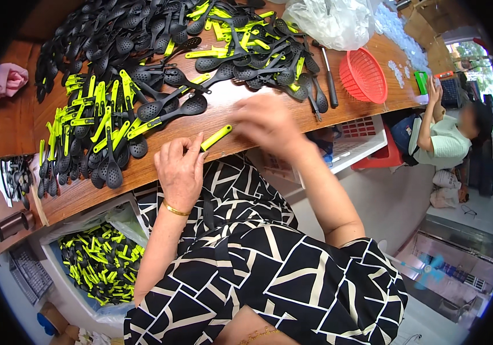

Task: The person assembles black slotted spoons with neon-yellow handles at a wooden workbench. They repeatedly pick up a spoon head and a handle, insert the handle into the spoon, and use a hammer to tap the joint into place. Finished spoons are placed on the table, while loose parts remain in piles nearby.

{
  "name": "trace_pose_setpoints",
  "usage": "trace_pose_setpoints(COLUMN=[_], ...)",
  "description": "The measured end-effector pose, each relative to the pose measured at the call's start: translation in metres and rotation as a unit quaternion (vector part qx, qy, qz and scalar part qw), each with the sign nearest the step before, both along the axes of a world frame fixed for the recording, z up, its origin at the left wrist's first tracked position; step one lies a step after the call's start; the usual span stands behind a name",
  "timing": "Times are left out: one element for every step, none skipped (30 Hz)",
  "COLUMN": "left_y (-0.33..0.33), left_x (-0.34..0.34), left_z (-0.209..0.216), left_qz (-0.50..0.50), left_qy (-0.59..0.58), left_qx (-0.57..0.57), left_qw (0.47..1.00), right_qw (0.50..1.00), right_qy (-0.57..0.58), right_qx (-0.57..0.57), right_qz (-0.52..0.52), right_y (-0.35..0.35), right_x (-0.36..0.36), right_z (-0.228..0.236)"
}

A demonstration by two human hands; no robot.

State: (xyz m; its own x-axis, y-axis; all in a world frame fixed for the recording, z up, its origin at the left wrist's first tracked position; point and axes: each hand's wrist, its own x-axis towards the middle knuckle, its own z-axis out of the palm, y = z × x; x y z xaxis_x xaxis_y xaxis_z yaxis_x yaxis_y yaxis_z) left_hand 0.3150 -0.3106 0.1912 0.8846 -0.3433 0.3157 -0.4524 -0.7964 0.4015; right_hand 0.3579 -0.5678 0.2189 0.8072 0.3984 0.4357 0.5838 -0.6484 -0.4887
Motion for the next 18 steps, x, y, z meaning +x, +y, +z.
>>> trace_pose_setpoints(left_y=[0.000,0.000,0.001,0.000,0.001,0.002,0.005,0.007,0.008,0.009,0.009,0.009,0.008,0.006,0.007,0.008,0.008,0.008], left_x=[0.000,0.000,-0.001,-0.003,-0.005,-0.007,-0.008,-0.008,-0.009,-0.008,-0.011,-0.011,-0.012,-0.011,-0.011,-0.011,-0.011,-0.010], left_z=[0.003,0.003,0.003,0.002,0.003,0.004,0.003,0.002,0.000,-0.001,-0.003,-0.004,-0.006,-0.005,-0.007,-0.011,-0.014,-0.014], left_qz=[0.001,0.003,0.004,-0.002,-0.004,-0.008,-0.006,-0.004,-0.005,0.005,0.019,0.031,0.046,0.071,0.074,0.078,0.081,0.088], left_qy=[0.002,0.005,0.005,0.005,0.007,0.005,0.007,0.010,0.013,0.006,0.004,-0.001,-0.005,-0.015,-0.022,-0.030,-0.038,-0.045], left_qx=[0.001,0.002,-0.003,-0.008,-0.010,-0.004,-0.004,-0.005,-0.008,-0.015,-0.032,-0.053,-0.073,-0.111,-0.121,-0.134,-0.146,-0.147], left_qw=[1.000,1.000,1.000,1.000,1.000,1.000,1.000,1.000,1.000,1.000,0.999,0.998,0.996,0.991,0.990,0.988,0.985,0.984], right_qw=[0.994,0.973,0.938,0.927,0.924,0.913,0.889,0.893,0.896,0.886,0.871,0.890,0.889,0.893,0.889,0.889,0.889,0.887], right_qy=[-0.026,-0.021,0.028,-0.004,-0.005,0.016,0.078,0.054,0.031,0.095,0.158,0.134,0.192,0.195,0.197,0.194,0.192,0.190], right_qx=[0.065,0.097,0.162,0.083,-0.055,-0.138,-0.186,-0.184,-0.185,-0.180,-0.175,-0.108,0.064,0.149,0.234,0.250,0.266,0.282], right_qz=[-0.083,-0.207,-0.307,-0.365,-0.378,-0.383,-0.412,-0.406,-0.402,-0.417,-0.430,-0.423,-0.412,-0.376,-0.340,-0.330,-0.320,-0.312], right_y=[-0.030,-0.056,-0.085,-0.126,-0.166,-0.190,-0.186,-0.188,-0.191,-0.193,-0.196,-0.208,-0.205,-0.201,-0.193,-0.180,-0.161,-0.141], right_x=[0.009,0.014,0.017,0.022,0.021,0.021,0.023,0.028,0.032,0.039,0.045,0.046,0.043,0.036,0.022,0.008,-0.009,-0.027], right_z=[-0.002,0.006,0.013,0.004,-0.010,-0.025,-0.020,-0.024,-0.026,-0.024,-0.022,-0.029,-0.029,-0.031,-0.027,-0.018,-0.007,0.002])
